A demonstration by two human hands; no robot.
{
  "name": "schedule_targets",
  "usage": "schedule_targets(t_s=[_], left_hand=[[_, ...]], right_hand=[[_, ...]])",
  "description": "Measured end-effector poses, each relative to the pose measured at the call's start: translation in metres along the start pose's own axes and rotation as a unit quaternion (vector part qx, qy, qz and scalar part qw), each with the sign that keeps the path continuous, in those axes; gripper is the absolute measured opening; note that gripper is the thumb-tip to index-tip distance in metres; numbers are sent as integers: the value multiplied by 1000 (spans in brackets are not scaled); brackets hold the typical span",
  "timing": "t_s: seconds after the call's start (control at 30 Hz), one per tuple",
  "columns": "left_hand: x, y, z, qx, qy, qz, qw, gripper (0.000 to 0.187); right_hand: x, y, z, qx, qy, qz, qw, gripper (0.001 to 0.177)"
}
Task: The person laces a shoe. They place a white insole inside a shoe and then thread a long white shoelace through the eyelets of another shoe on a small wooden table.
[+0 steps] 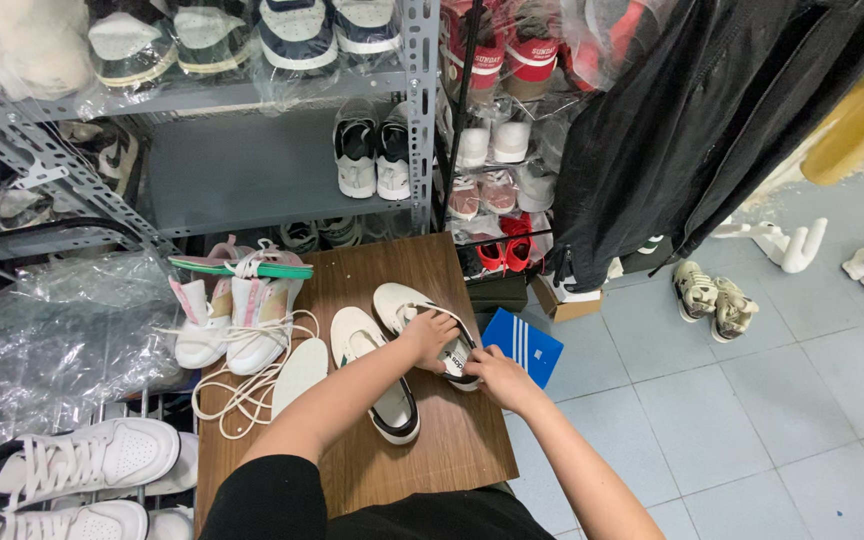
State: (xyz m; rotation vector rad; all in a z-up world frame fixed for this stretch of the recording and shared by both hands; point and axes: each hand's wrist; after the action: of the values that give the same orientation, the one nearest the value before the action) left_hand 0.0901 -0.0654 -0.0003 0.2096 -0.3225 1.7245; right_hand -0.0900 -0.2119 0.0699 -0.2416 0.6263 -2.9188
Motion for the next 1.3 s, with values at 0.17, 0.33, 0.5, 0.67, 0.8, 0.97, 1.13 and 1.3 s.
schedule_targets(t_s=[0.17,0.33,0.5,0.67,0.8,0.97,1.13,1.3], left_hand=[[-5,1,-25,58,69,12,996,74],[-25,10,-37,131,60,67,987,55],[-38,16,-46,88,59,96,990,50],[-51,30,-44,-3,21,137,990,40],[-53,38,-37,-24,10,185,982,32],[-56,44,-21,-30,-62,203,977,39],[-51,36,-23,61,-16,193,979,35],[-24,49,-30,35,223,213,950,23]], right_hand=[[1,4,-2,-26,11,18,999,38],[3,2,4,-42,15,26,999,40],[-4,-9,4,20,-26,-35,999,40],[-12,-7,-8,80,-36,-28,996,44],[-19,-2,-26,110,-59,-49,991,41],[-28,-5,-39,146,-120,-96,977,32],[-42,-4,-39,138,-196,-137,961,30],[-46,11,-32,71,-156,-122,978,35]])
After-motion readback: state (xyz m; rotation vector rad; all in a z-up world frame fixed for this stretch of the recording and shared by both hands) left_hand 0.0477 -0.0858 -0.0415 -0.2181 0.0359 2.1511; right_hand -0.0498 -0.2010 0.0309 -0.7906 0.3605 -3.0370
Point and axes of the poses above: each hand's wrist, its own x-axis away from the middle knuckle, its own z-axis out of the back of the hand, y = z × x, and after that the axes turned 1 degree about x, right-handed
